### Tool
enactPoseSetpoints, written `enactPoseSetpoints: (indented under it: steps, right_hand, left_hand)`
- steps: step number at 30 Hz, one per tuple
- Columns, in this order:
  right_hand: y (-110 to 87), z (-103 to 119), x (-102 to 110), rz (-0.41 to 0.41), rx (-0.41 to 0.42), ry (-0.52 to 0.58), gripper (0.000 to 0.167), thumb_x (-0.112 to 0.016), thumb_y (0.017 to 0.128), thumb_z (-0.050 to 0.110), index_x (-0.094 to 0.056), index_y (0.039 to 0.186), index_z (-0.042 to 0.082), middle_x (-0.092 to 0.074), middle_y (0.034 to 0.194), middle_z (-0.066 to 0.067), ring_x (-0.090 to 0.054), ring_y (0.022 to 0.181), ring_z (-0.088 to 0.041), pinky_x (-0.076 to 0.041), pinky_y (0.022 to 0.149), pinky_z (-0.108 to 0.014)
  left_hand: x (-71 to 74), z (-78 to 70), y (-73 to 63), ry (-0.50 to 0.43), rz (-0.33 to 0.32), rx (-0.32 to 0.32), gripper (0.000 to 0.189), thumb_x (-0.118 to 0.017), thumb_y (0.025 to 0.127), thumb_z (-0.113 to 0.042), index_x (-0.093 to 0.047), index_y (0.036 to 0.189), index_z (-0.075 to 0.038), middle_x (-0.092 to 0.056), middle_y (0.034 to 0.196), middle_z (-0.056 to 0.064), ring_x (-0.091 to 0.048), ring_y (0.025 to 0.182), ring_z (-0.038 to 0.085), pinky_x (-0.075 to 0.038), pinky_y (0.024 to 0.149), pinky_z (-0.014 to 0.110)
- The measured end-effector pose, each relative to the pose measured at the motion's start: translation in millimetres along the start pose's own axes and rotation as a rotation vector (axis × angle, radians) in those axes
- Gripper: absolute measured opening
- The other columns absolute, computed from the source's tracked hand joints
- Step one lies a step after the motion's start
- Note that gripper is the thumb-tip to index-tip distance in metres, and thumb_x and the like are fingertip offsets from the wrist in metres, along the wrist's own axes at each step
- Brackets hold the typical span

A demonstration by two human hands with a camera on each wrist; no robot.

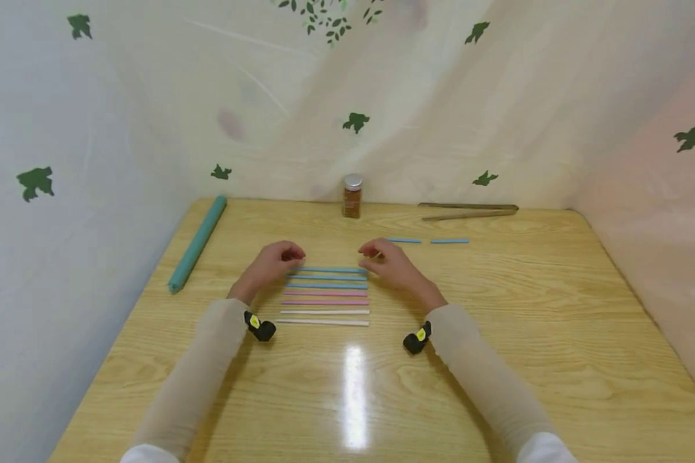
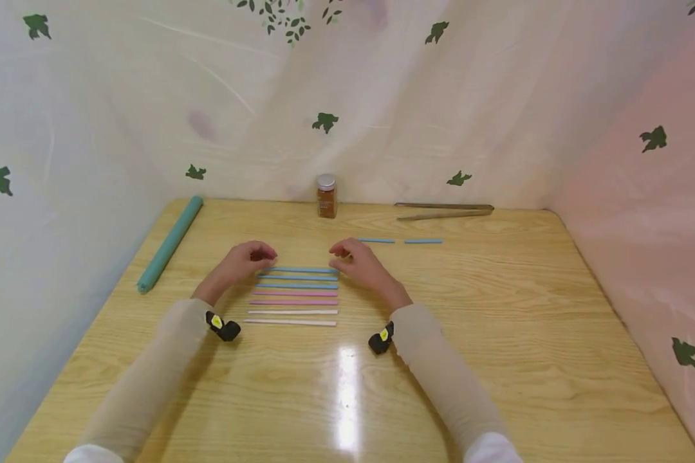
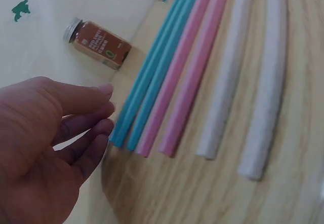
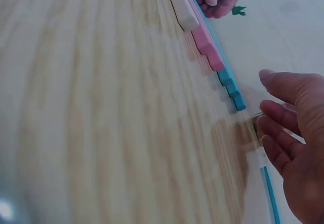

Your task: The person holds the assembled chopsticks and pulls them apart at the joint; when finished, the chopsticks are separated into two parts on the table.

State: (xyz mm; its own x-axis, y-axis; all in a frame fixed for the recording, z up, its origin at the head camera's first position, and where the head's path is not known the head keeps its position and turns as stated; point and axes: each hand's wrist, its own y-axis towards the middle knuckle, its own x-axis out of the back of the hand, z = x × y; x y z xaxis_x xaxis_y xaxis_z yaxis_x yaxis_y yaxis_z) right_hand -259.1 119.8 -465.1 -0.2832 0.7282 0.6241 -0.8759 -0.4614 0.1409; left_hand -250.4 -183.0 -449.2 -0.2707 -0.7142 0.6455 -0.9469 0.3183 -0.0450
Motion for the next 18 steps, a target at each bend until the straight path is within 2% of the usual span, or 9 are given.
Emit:
enactPoseSetpoints:
  steps: [10,18]
  right_hand:
    - [-1.5,-4,-7,0.067,-0.014,-0.006,0.024,-0.065,0.092,0.023,-0.064,0.113,0.011,-0.060,0.108,-0.003,-0.055,0.099,-0.017,-0.047,0.090,-0.036]
    - [2.8,-6,-9,0.108,0.059,-0.108,0.014,-0.064,0.093,0.024,-0.068,0.101,0.013,-0.062,0.100,-0.001,-0.054,0.097,-0.017,-0.046,0.089,-0.035]
  left_hand:
    - [-9.1,-1.5,3.6,0.053,0.048,-0.036,0.017,-0.064,0.091,-0.012,-0.065,0.106,-0.003,-0.063,0.104,0.011,-0.058,0.096,0.023,-0.048,0.087,0.038]
    - [-11.7,-3.5,6.9,0.121,0.061,-0.088,0.012,-0.065,0.091,-0.012,-0.067,0.100,-0.004,-0.061,0.100,0.010,-0.058,0.094,0.022,-0.048,0.086,0.038]
